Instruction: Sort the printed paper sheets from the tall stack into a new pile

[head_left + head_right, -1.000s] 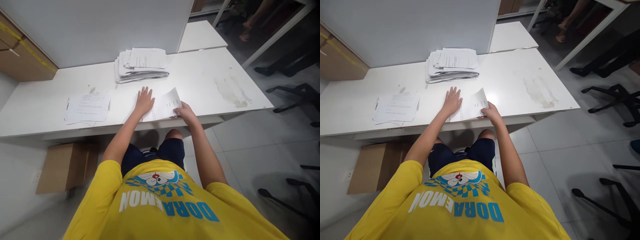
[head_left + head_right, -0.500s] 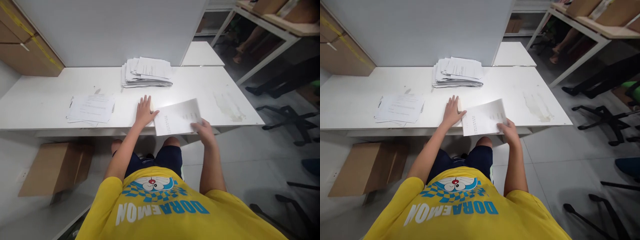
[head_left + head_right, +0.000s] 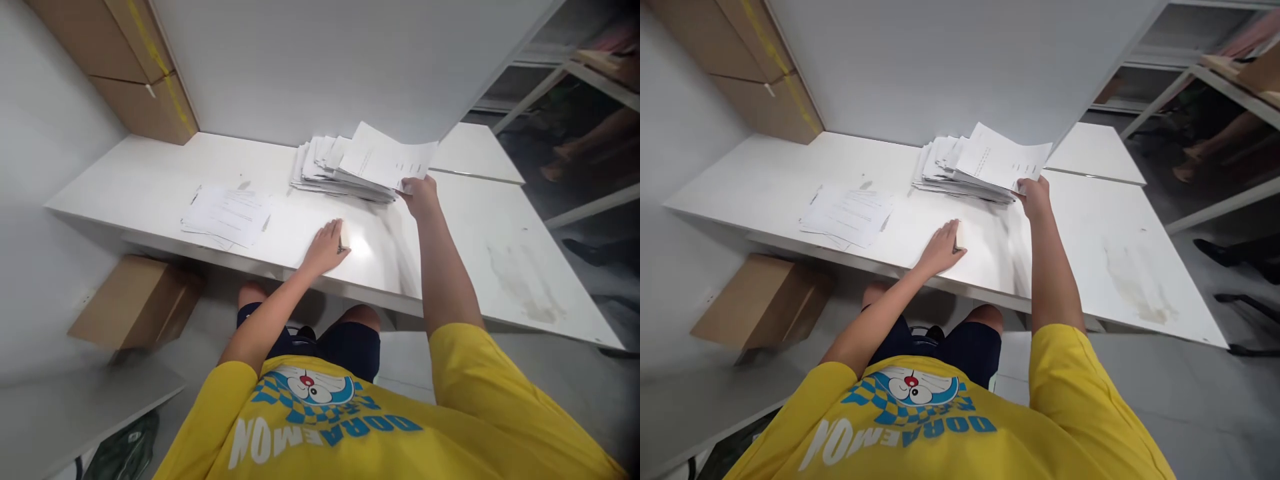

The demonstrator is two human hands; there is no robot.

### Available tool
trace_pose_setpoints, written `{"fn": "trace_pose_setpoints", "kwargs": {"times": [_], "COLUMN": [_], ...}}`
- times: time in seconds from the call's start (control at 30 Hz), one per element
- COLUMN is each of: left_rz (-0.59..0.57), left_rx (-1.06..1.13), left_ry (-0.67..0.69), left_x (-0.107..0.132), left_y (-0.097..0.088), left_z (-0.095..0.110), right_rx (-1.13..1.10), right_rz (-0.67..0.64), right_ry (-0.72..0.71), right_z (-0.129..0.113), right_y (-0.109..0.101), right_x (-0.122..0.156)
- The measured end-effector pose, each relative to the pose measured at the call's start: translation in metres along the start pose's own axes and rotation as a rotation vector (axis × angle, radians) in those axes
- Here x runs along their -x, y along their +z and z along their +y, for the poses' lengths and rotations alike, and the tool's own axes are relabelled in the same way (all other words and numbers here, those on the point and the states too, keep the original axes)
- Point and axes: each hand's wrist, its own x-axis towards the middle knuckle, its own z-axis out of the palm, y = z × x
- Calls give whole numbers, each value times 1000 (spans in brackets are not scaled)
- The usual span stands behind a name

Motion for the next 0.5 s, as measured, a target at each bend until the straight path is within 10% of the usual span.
{"fn": "trace_pose_setpoints", "kwargs": {"times": [0.2,0.33,0.5], "left_rz": [-16,-5,-20], "left_rx": [60,52,-10], "left_ry": [-5,-24,-17], "left_x": [3,6,6], "left_y": [3,3,-1], "left_z": [6,11,12], "right_rx": [269,550,488], "right_rz": [37,8,-84], "right_ry": [-31,-223,-57], "right_z": [-1,21,72], "right_y": [26,5,-28], "right_x": [-21,22,92]}}
